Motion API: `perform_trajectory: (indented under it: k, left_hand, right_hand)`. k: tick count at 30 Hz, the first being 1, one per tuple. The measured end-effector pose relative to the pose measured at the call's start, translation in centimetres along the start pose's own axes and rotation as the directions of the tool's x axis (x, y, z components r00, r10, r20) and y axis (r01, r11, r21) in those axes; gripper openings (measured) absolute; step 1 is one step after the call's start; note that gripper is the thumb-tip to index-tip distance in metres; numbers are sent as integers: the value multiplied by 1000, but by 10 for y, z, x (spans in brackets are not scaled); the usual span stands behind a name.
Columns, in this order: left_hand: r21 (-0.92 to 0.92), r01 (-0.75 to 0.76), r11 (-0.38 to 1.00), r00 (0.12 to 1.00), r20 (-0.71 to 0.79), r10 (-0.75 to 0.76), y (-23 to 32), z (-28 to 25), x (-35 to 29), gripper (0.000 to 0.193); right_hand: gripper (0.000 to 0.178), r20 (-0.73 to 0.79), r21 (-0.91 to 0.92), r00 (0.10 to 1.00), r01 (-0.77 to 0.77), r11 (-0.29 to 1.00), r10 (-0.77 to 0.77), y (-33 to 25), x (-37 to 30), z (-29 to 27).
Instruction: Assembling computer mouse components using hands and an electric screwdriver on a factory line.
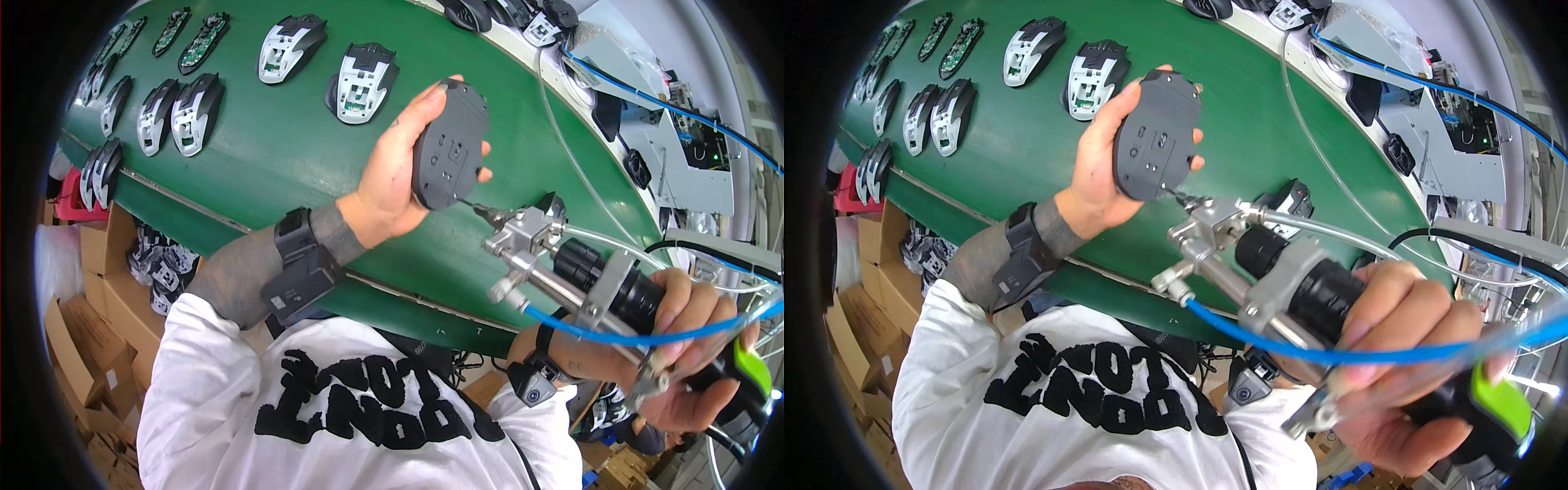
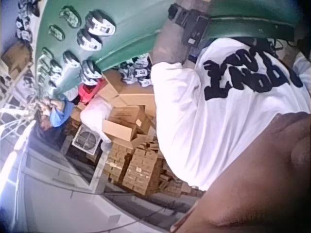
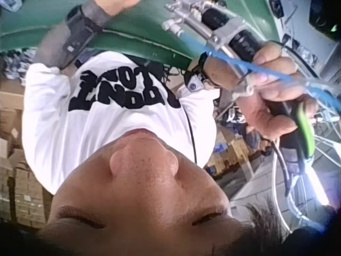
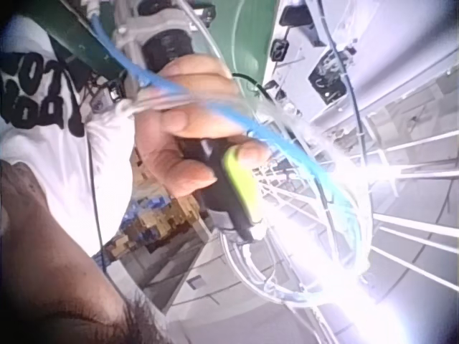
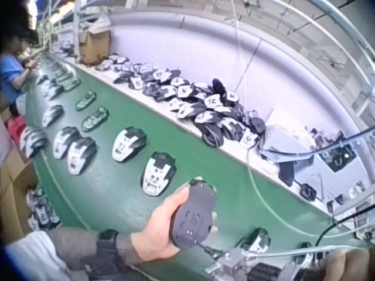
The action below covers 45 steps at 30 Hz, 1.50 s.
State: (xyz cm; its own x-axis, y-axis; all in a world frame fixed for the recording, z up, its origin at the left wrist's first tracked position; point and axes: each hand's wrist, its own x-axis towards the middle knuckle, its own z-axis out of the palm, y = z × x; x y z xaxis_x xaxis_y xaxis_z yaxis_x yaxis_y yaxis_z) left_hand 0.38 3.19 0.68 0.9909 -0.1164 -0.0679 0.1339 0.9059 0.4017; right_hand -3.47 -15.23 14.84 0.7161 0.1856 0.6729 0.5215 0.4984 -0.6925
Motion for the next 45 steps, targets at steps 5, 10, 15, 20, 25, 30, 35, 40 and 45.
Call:
perform_trajectory:
  k: [5, 10, 15, 20, 25, 30, 35, 40, 45]
  left_hand:
    - [130, 28, 991, 985, -173, -5, -9, -6, 21, 41]
    - [113, 61, 992, 993, -110, -49, -7, -23, 8, 42]
    - [74, 155, 985, 988, -37, -152, -23, -5, 15, 43]
    - [75, 144, 987, 989, -44, -141, -20, -9, 11, 43]
    - [62, 138, 989, 990, -42, -136, -21, -4, 4, 44]
    - [944, -317, 87, 922, 286, 261, -30, -12, 19, 48]
    - [583, 77, -809, 792, 458, 405, 29, -38, 39, 61]
    - [627, 26, -778, 944, 241, 226, 32, -36, 39, 59]
    - [831, 18, 556, 999, 12, -50, 11, -12, 31, 63]
  right_hand:
    - [28, -52, -144, 995, 71, 987, -79, -34, 3, -25]
    - [27, -76, 48, 993, 89, 995, -85, -8, -5, -8]
    - [34, -42, -60, 994, 96, 994, -98, -5, 1, -2]
    - [34, -146, -101, 988, 37, 994, -51, 5, -2, 7]
    - [31, -14, 41, 999, 31, 999, -30, 6, 1, 6]
    - [38, -3, -73, 1000, 5, 997, -6, -11, 5, -10]
    - [33, -33, 4, 999, -17, 1000, 17, -37, 10, -37]
    - [37, -16, -54, 1000, -21, 998, 20, -31, 11, -39]
    - [33, -58, -4, 987, 153, 988, -153, -20, 9, -42]
